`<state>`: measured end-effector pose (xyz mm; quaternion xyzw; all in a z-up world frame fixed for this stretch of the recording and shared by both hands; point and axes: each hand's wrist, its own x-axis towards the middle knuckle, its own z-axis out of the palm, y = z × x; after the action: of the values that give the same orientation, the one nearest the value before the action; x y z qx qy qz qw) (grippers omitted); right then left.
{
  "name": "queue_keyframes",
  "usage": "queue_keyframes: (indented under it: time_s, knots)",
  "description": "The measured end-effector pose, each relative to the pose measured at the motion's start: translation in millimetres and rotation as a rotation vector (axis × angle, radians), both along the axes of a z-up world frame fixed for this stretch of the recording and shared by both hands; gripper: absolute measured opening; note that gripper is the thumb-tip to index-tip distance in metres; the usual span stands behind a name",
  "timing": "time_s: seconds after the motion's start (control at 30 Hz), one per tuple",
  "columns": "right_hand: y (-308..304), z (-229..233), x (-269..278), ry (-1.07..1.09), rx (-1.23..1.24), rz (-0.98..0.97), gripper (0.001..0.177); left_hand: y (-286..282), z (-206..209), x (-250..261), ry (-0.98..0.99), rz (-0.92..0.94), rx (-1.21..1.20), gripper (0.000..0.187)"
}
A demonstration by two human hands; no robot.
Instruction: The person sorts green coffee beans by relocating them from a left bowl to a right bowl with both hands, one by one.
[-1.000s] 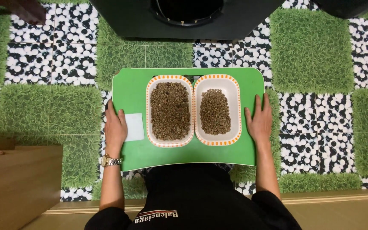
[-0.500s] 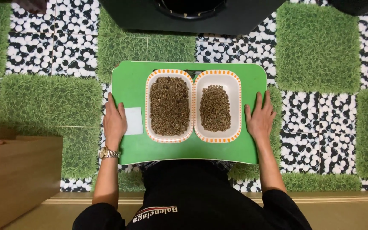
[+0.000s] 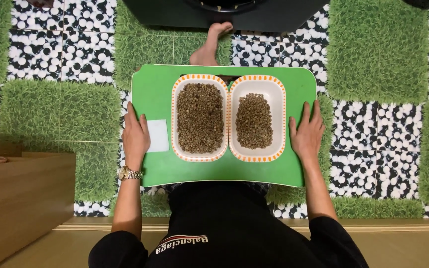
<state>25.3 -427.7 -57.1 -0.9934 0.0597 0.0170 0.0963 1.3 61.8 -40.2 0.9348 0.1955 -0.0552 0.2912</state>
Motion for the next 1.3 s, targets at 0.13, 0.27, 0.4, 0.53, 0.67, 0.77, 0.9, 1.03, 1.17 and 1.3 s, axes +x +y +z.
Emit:
queue_keyframes:
  time_s: [0.13,0.27,0.4,0.53,0.67,0.77,0.9,1.03,1.17,1.3]
  knots:
    - [-0.8,0.1,2.1,-0.011,0.004,0.005,0.063,-1.9,5.6,0.4,-0.022,-0.007,-0.001,0.057]
    - [-1.0,-1.1,0.6,-0.007,0.008,0.009,0.063,0.0,4.3,-0.5,-0.003,-0.007,0.001,0.058]
    - [-1.9,-4.1,0.7,-0.004,0.028,-0.014,0.063,0.1,6.0,0.4,0.012,0.0,0.01,0.058]
    - [-1.0,-0.3,-0.6,-0.02,0.034,-0.008,0.063,-0.5,7.7,1.7,0.015,0.006,0.01,0.057]
    - [-2.2,-2.1,-0.8,-0.018,0.038,-0.008,0.062,2.1,1.8,0.9,0.009,0.012,-0.023,0.057]
    - [-1.3,0.3,-0.6,-0.054,0.089,-0.005,0.061,4.1,-1.7,1.4,-0.009,0.026,-0.068,0.056]
    - [-7.3,-6.1,-0.5,-0.108,0.083,0.024,0.06,7.6,-0.1,2.3,-0.046,0.059,-0.204,0.054]
    - [-2.1,-0.4,-3.1,-0.105,0.094,0.003,0.057,9.0,6.2,-5.4,-0.266,0.01,-0.179,0.047]
    - [-10.1,-10.6,-2.8,-0.175,0.117,0.063,0.056,-8.5,2.8,-2.4,-0.591,-0.067,0.004,0.036]
    - [-14.1,-17.5,-6.1,-0.202,0.114,0.091,0.058,-45.9,-6.9,1.4,-0.587,-0.222,-0.136,0.02]
